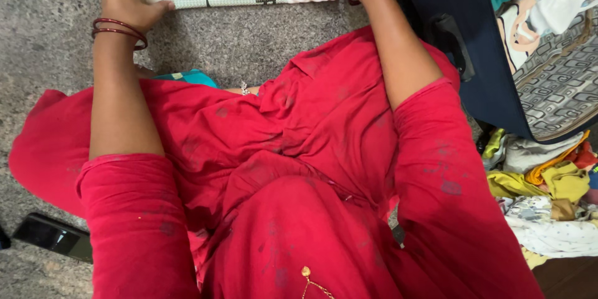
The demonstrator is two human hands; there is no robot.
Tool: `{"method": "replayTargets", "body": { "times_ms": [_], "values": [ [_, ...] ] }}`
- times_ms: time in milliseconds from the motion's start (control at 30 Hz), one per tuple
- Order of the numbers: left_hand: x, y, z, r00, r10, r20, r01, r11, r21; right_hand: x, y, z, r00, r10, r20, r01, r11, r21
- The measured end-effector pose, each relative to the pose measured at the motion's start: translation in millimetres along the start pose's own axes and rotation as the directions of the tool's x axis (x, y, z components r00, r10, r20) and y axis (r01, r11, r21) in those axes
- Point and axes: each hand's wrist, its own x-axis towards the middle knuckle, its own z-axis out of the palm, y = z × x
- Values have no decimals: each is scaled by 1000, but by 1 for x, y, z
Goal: The person sits on the floor and folds a white sleeveless top, smoothing it out before placing it into an open suitcase. They then pick up a white t-shirt with text, fold it neatly, and place it into the suitcase as well.
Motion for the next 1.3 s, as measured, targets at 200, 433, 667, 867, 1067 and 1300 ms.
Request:
{"method": "replayTargets", "body": {
  "times_ms": [200,433,667,867,1067,1300],
  "values": [
    [-9,-24,7,991,-126,-40,125,992,-11,-39,-30,-50,951,137,277,-196,960,199],
    [-10,-31,10,982,-180,-50,173,978,-113,-73,-62,-68,975,25,220,-134,858,496],
    [-11,-3,-1,984,-178,-8,178,980,90,-75,-56,-54,987,-37,157,-72,771,633],
    [-15,3,3,993,-122,1,116,950,291,-81,-62,-55,991,-40,131,-31,866,500],
    [-20,-6,1,987,-127,99,103,970,219,-76,-48,-42,964,-265,20,241,902,357],
    [-25,-9,5,977,-184,105,148,948,282,-73,-43,-38,958,-279,65,268,953,142]
  ]
}}
